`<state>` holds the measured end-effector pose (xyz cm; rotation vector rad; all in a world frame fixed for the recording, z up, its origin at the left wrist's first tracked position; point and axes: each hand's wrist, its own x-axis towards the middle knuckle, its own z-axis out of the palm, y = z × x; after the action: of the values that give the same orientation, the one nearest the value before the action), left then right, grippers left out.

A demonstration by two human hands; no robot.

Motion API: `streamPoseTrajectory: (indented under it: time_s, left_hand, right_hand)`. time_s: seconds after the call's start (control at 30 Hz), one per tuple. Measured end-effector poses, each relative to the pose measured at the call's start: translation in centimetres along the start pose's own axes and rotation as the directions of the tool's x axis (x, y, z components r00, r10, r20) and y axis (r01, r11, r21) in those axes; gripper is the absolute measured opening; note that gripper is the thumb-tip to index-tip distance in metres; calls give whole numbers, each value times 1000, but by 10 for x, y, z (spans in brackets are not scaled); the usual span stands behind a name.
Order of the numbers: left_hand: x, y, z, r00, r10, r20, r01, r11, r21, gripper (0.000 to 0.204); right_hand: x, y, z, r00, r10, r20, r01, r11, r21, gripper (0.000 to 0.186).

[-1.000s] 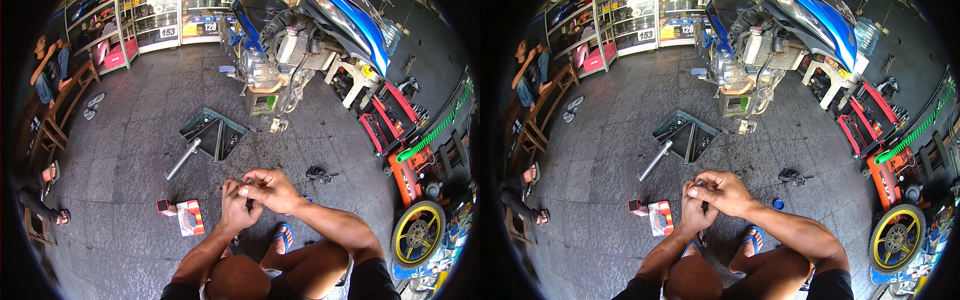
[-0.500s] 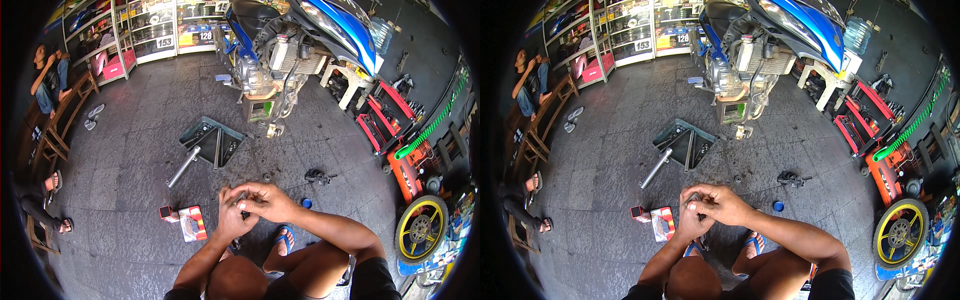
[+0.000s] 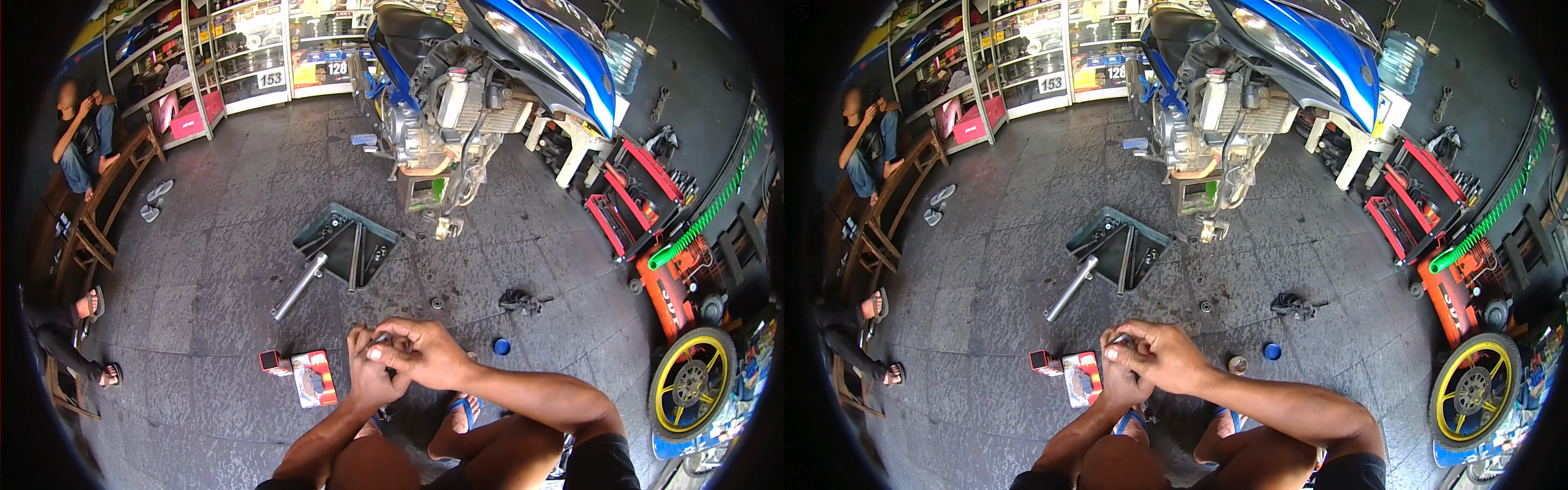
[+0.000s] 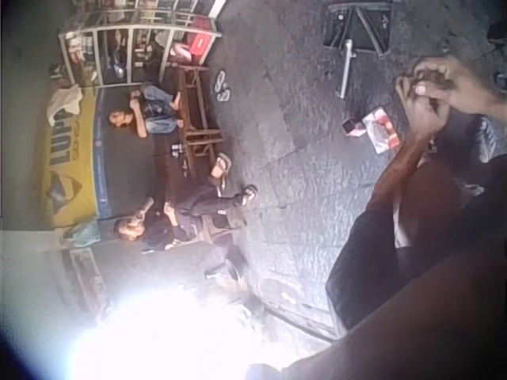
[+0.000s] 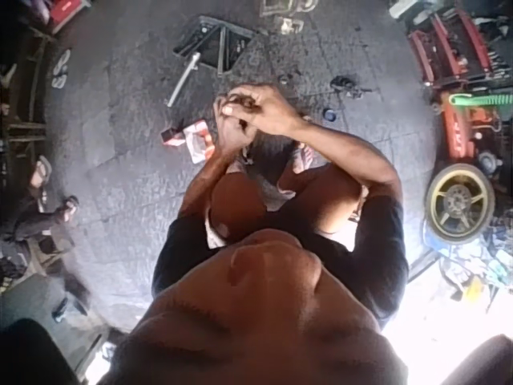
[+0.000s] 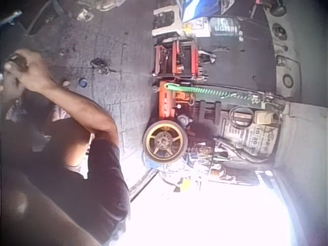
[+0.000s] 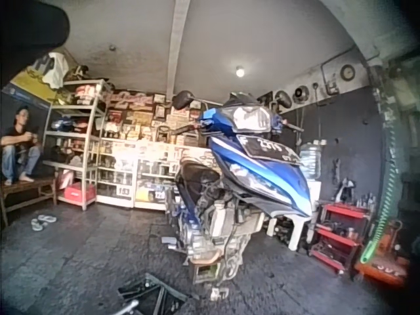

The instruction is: The person cleans and assembles motorcycle fork components by hand and using a cloth. The person inserts a spring and other internal parts into a fork tube and applies grease to the components.

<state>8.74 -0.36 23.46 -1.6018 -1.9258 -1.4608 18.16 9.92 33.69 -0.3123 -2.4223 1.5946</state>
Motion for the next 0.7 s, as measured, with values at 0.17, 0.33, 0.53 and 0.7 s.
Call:
streamPoseTrajectory:
  time_s: [0.17, 0.33, 0.53, 0.7]
  left_hand:
    - [-7, -6, -7, 998, 17, 68, -11, 996, -84, 20]
    - [-2, -18, 0, 991, 33, 128, -10, 984, -179, 17]
    - [16, -38, 9, 981, -74, 182, 114, 969, -220, 18]
    - [25, -51, 13, 964, -114, 241, 168, 962, -215, 16]
  right_hand:
    - [-6, 1, -7, 984, -3, 179, -14, 996, 90, 25]
    - [0, 19, -28, 958, -163, 236, 131, 980, 147, 22]
    - [93, 127, -126, 837, 266, -479, -174, 958, 228, 8]
    - [190, 242, -200, 644, 268, -716, -413, 910, -31, 29]
